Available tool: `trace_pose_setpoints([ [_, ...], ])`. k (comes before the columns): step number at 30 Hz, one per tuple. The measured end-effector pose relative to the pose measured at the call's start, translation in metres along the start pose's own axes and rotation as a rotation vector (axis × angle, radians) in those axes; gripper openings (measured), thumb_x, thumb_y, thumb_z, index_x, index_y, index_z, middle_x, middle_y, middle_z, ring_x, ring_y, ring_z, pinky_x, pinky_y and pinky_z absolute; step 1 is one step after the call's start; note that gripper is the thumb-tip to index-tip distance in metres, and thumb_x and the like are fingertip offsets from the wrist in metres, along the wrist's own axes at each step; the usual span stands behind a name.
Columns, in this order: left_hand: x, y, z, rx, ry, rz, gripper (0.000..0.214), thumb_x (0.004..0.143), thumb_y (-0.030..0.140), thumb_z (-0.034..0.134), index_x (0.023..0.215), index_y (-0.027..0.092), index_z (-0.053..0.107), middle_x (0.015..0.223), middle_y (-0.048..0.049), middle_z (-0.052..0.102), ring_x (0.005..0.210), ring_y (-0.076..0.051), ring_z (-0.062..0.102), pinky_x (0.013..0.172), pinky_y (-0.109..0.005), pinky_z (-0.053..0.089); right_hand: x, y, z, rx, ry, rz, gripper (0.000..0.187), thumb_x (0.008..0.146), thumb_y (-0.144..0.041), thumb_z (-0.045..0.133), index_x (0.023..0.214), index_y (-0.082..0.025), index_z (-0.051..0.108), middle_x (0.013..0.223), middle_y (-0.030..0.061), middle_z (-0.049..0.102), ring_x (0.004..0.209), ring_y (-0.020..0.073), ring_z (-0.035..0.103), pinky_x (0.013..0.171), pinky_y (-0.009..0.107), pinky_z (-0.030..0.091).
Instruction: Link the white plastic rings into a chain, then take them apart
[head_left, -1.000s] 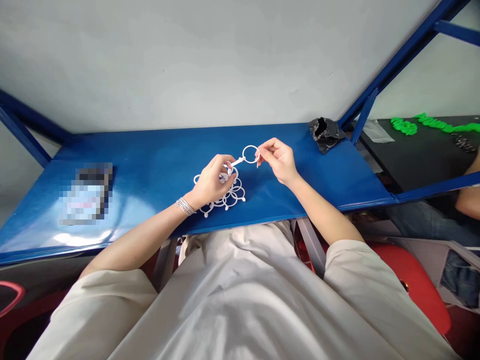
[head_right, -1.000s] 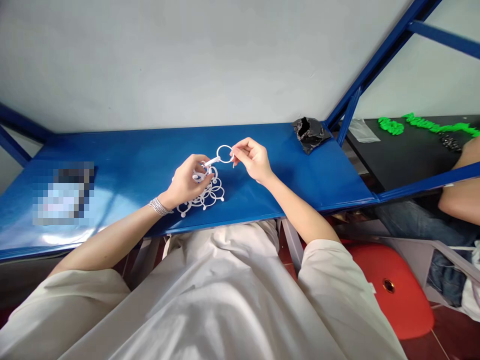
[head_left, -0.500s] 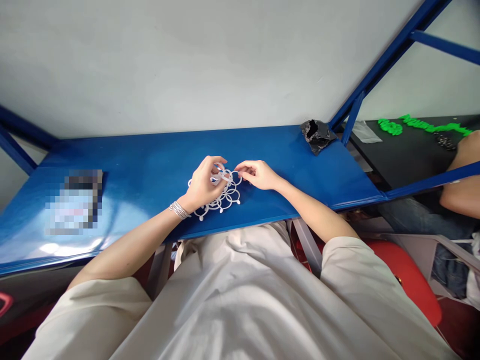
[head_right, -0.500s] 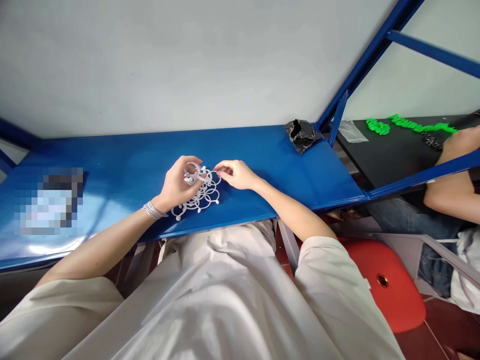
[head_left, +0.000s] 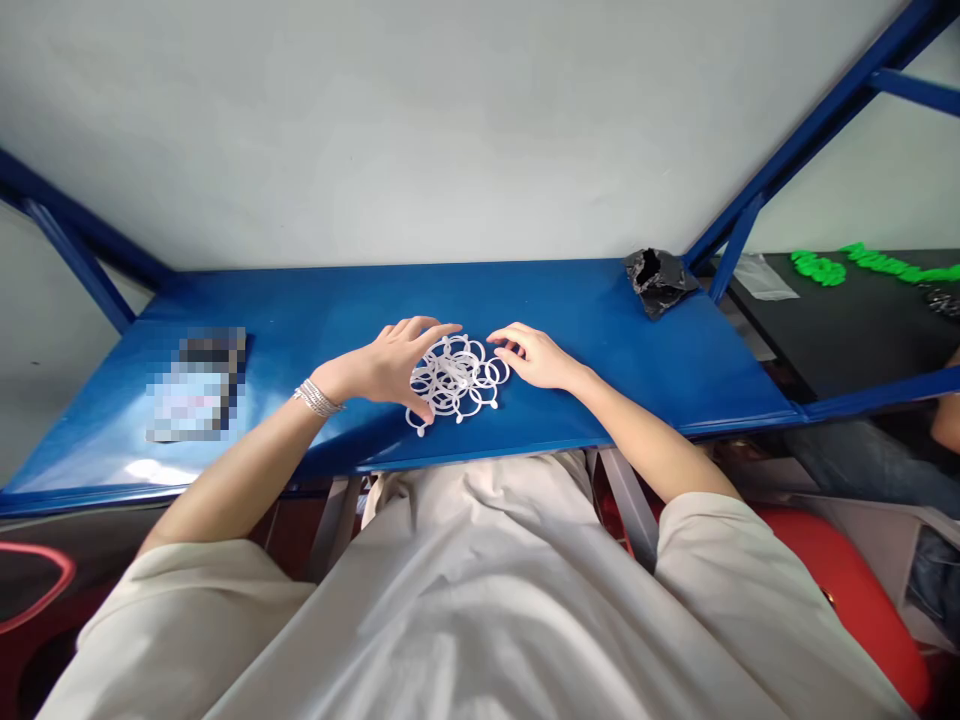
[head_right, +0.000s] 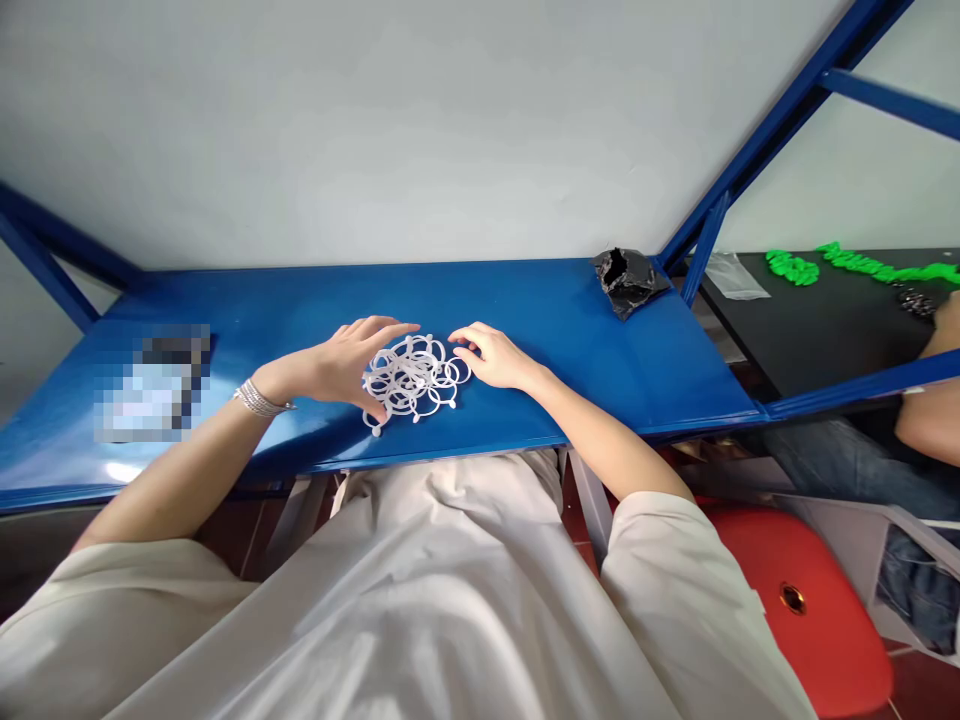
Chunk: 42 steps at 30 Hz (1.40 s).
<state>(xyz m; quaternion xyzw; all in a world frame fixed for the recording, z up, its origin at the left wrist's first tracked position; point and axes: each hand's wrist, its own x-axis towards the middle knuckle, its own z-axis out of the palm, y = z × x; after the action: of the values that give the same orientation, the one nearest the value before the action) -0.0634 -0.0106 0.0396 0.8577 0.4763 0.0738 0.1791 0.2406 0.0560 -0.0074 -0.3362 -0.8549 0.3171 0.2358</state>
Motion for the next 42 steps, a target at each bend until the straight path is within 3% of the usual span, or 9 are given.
trace_pose_setpoints([
  [2, -0.009, -0.004, 0.007, -0.036, -0.009, 0.019, 0.144, 0.052, 0.076, 0.096, 0.171, 0.038, 0.024, 0.167, -0.0183, 0.039, 0.153, -0.051, 0.039, 0.124, -0.07, 0.037, -0.001, 0.001, -0.001, 0.006, 0.003, -0.007, 0.042, 0.102, -0.044, 0.063, 0.136, -0.021, 0.071, 0.132, 0.0149, 0.07, 0.115, 0.029, 0.071, 0.097, 0.046, 0.06],
  [4, -0.014, -0.006, 0.017, -0.084, 0.026, 0.043, 0.146, 0.053, 0.079, 0.093, 0.172, 0.036, 0.02, 0.174, -0.0198, 0.029, 0.159, -0.052, 0.031, 0.127, -0.069, 0.035, -0.003, 0.0, 0.001, 0.039, -0.042, -0.027, 0.069, 0.093, -0.057, 0.075, 0.152, -0.025, 0.06, 0.15, 0.016, 0.061, 0.134, 0.0351, 0.063, 0.11, 0.053, 0.056],
  [8, -0.006, -0.01, 0.037, -0.19, 0.06, 0.086, 0.141, 0.06, 0.079, 0.09, 0.173, 0.029, 0.021, 0.176, -0.0217, 0.027, 0.162, -0.05, 0.027, 0.13, -0.066, 0.034, -0.007, -0.005, 0.017, 0.06, -0.165, -0.061, 0.137, 0.066, -0.067, 0.095, 0.175, -0.032, 0.02, 0.181, 0.0142, 0.019, 0.167, 0.0413, 0.02, 0.134, 0.058, 0.028],
  [11, 0.014, -0.012, 0.046, -0.251, 0.063, 0.117, 0.137, 0.065, 0.076, 0.09, 0.172, 0.023, 0.022, 0.174, -0.0236, 0.03, 0.161, -0.047, 0.033, 0.131, -0.062, 0.036, -0.006, -0.007, 0.031, 0.057, -0.216, -0.051, 0.151, 0.062, -0.067, 0.097, 0.176, -0.034, 0.004, 0.183, 0.0127, 0.005, 0.17, 0.0408, 0.004, 0.138, 0.057, 0.017],
  [15, 0.046, -0.01, 0.052, -0.292, 0.131, 0.172, 0.131, 0.068, 0.072, 0.09, 0.17, 0.019, 0.027, 0.17, -0.0248, 0.038, 0.157, -0.045, 0.042, 0.13, -0.059, 0.039, 0.0, -0.004, 0.032, 0.05, -0.163, -0.088, 0.148, 0.066, -0.059, 0.097, 0.176, -0.032, 0.001, 0.182, 0.0161, 0.013, 0.169, 0.0405, 0.01, 0.137, 0.058, 0.019],
  [22, 0.079, 0.0, 0.058, -0.263, 0.222, 0.13, 0.101, 0.081, 0.062, 0.084, 0.161, 0.015, 0.045, 0.157, -0.0228, 0.057, 0.141, -0.039, 0.06, 0.117, -0.051, 0.052, 0.008, 0.013, 0.006, 0.034, 0.001, -0.056, 0.123, 0.068, -0.043, 0.099, 0.171, -0.029, 0.032, 0.17, 0.0171, 0.042, 0.159, 0.041, 0.039, 0.13, 0.058, 0.036],
  [29, 0.074, 0.0, 0.053, -0.255, 0.319, 0.105, 0.088, 0.083, 0.055, 0.085, 0.155, 0.016, 0.053, 0.151, -0.0198, 0.064, 0.137, -0.037, 0.064, 0.116, -0.049, 0.053, 0.015, 0.017, 0.006, 0.088, 0.106, -0.045, 0.104, 0.065, -0.036, 0.098, 0.157, -0.024, 0.053, 0.16, 0.0148, 0.057, 0.149, 0.0384, 0.052, 0.123, 0.052, 0.045],
  [34, 0.068, -0.008, 0.044, -0.302, 0.345, 0.102, 0.084, 0.082, 0.061, 0.083, 0.15, 0.017, 0.058, 0.152, -0.0169, 0.065, 0.139, -0.036, 0.064, 0.118, -0.046, 0.051, 0.014, 0.015, 0.003, 0.123, 0.139, 0.019, 0.094, 0.062, -0.038, 0.098, 0.146, -0.019, 0.061, 0.144, 0.0143, 0.069, 0.129, 0.0362, 0.067, 0.106, 0.047, 0.056],
  [42, 0.069, -0.012, 0.042, -0.484, 0.359, 0.053, 0.08, 0.075, 0.065, 0.087, 0.136, 0.018, 0.067, 0.126, -0.0136, 0.077, 0.104, -0.028, 0.076, 0.09, -0.039, 0.063, 0.017, 0.022, -0.002, 0.219, 0.213, 0.041, 0.085, 0.06, -0.046, 0.096, 0.133, -0.017, 0.064, 0.136, 0.0169, 0.07, 0.128, 0.038, 0.066, 0.106, 0.049, 0.054],
])
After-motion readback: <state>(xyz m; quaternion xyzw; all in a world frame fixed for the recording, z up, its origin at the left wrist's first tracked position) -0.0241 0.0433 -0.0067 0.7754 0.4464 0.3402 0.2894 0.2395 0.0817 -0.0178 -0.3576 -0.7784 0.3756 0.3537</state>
